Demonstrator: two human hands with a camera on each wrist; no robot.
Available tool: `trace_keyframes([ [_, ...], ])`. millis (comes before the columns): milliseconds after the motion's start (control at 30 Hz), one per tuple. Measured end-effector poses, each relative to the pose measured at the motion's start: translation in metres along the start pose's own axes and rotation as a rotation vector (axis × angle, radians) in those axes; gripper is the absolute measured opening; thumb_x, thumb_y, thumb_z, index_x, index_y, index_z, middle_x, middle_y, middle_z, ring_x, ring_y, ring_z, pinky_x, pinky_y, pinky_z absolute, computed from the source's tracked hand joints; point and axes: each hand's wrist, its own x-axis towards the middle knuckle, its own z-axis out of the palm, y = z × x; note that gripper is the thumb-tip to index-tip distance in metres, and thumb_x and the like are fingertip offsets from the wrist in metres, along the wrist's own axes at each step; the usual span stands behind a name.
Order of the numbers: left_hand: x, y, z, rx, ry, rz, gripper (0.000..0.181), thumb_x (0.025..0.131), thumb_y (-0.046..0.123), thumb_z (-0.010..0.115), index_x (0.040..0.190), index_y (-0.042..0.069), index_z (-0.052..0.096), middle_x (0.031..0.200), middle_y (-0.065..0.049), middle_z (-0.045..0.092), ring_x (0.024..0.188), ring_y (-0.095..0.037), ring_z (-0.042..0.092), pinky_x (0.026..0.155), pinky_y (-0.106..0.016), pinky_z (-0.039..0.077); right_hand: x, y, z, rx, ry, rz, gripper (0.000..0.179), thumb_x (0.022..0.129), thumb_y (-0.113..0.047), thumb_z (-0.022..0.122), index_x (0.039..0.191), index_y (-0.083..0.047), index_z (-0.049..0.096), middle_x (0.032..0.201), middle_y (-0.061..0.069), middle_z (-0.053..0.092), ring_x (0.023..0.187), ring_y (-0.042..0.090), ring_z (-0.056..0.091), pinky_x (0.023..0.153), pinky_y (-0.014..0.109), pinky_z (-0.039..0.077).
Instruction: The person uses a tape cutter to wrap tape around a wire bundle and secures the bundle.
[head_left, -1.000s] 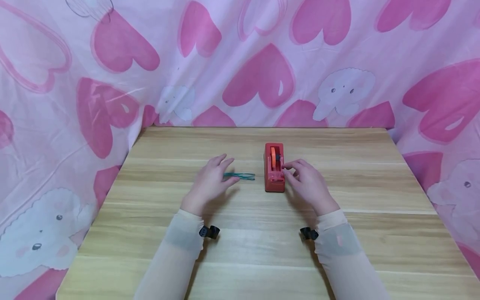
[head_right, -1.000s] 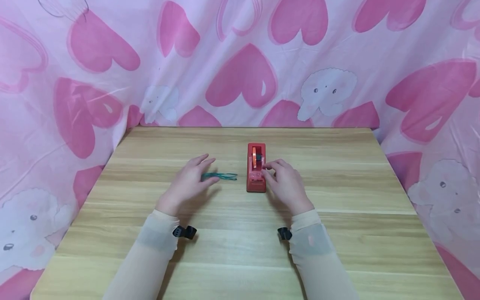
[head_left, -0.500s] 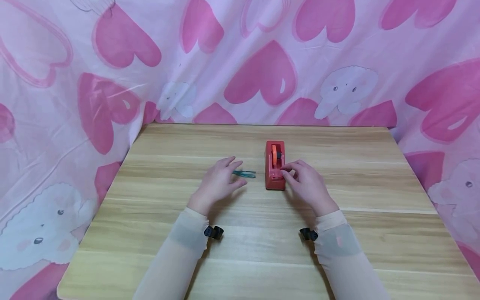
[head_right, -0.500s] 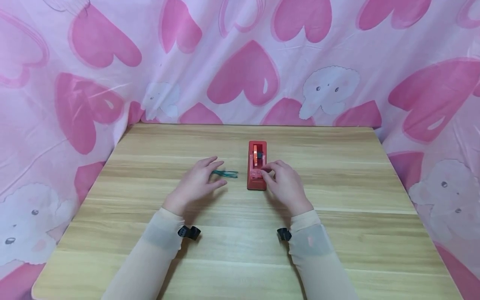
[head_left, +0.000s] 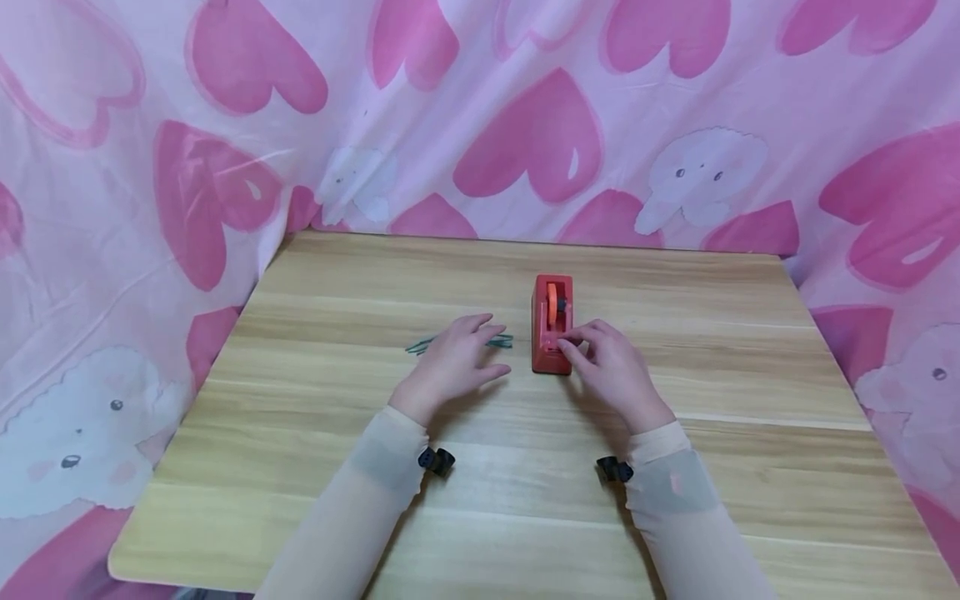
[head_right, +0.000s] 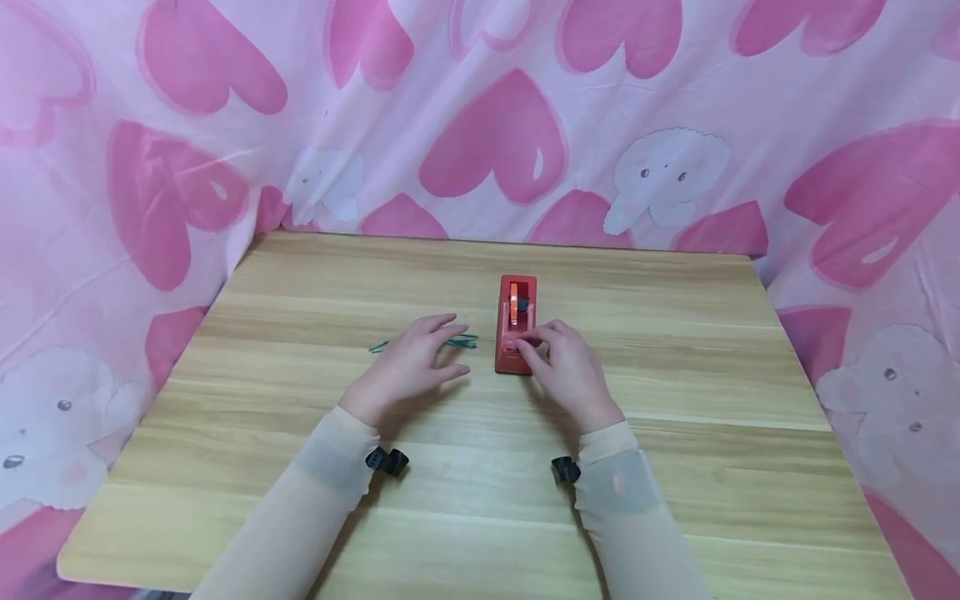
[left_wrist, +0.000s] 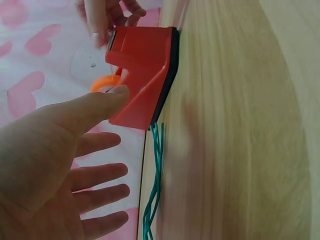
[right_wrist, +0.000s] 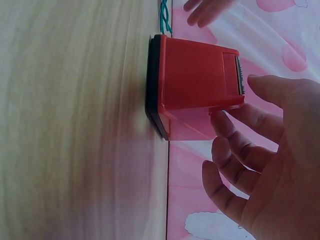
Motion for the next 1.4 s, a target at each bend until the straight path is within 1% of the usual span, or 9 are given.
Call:
trace_keyframes([
  [300,0.006,0.007,0.003,-0.039,-0.048,0.036,0.067,0.093,0.053,0.073,0.149,0.019,0.057,0.161,-0.009,0.045,0.149,-0.028,0.042,0.119,-0.047,0.039,0.002,-0.002,0.006,0.018,0.011,0.0,0.035,0.101,-0.043,0.064,0.123,-0.018,0.073,0.111,0.0,0.063,0.09,0.021,0.055,0.073,0.035,0.046],
  [433,0.009,0.009,0.005,-0.033,-0.049,0.057,0.067,0.093,0.053,0.073,0.149,0.02,0.057,0.16,-0.008,0.046,0.148,-0.027,0.043,0.119,-0.047,0.04,0.002,-0.003,0.008,0.036,0.026,0.008,0.035,0.101,-0.044,0.065,0.122,-0.018,0.074,0.11,0.0,0.062,0.088,0.021,0.054,0.071,0.035,0.046],
  [600,0.013,0.013,0.007,-0.04,-0.038,0.103,0.064,0.095,0.051,0.071,0.148,0.02,0.057,0.159,-0.007,0.048,0.147,-0.026,0.044,0.116,-0.047,0.043,0.003,-0.003,0.01,0.076,0.034,0.018,0.034,0.101,-0.045,0.065,0.117,-0.017,0.076,0.11,0.001,0.062,0.089,0.022,0.052,0.072,0.036,0.044],
  [767,0.014,0.016,0.01,-0.053,-0.019,0.132,0.061,0.096,0.048,0.071,0.147,0.019,0.058,0.156,-0.005,0.05,0.146,-0.023,0.045,0.117,-0.045,0.042,0.003,-0.004,0.012,0.091,0.043,0.018,0.034,0.099,-0.045,0.067,0.112,-0.015,0.077,0.11,0.002,0.063,0.089,0.023,0.053,0.073,0.036,0.044],
  [900,0.015,0.017,0.013,-0.055,0.023,0.146,0.057,0.096,0.046,0.072,0.145,0.019,0.061,0.152,-0.004,0.055,0.142,-0.021,0.05,0.115,-0.041,0.045,0.004,-0.003,0.014,0.102,0.051,0.005,0.035,0.099,-0.045,0.067,0.111,-0.014,0.077,0.109,0.003,0.063,0.089,0.023,0.053,0.073,0.036,0.044],
  [1000,0.016,0.019,0.014,-0.068,0.041,0.152,0.054,0.096,0.045,0.072,0.143,0.019,0.063,0.149,-0.003,0.057,0.139,-0.02,0.052,0.114,-0.04,0.046,0.004,-0.003,0.016,0.112,0.06,-0.006,0.035,0.1,-0.044,0.067,0.11,-0.012,0.076,0.108,0.004,0.063,0.088,0.023,0.053,0.073,0.036,0.045],
  [1167,0.019,0.02,0.017,-0.083,0.043,0.158,0.051,0.096,0.043,0.072,0.141,0.02,0.065,0.146,-0.003,0.059,0.136,-0.02,0.054,0.113,-0.039,0.047,0.005,-0.003,0.018,0.118,0.073,-0.012,0.035,0.1,-0.043,0.067,0.109,-0.011,0.076,0.107,0.004,0.064,0.087,0.023,0.054,0.072,0.036,0.045],
  [1400,0.023,0.024,0.02,-0.079,0.058,0.16,0.047,0.096,0.043,0.072,0.137,0.02,0.068,0.139,-0.002,0.063,0.129,-0.018,0.058,0.108,-0.037,0.05,0.006,-0.005,0.02,0.163,0.091,-0.019,0.031,0.1,-0.04,0.068,0.109,-0.013,0.078,0.104,0.004,0.065,0.087,0.022,0.054,0.073,0.035,0.044],
])
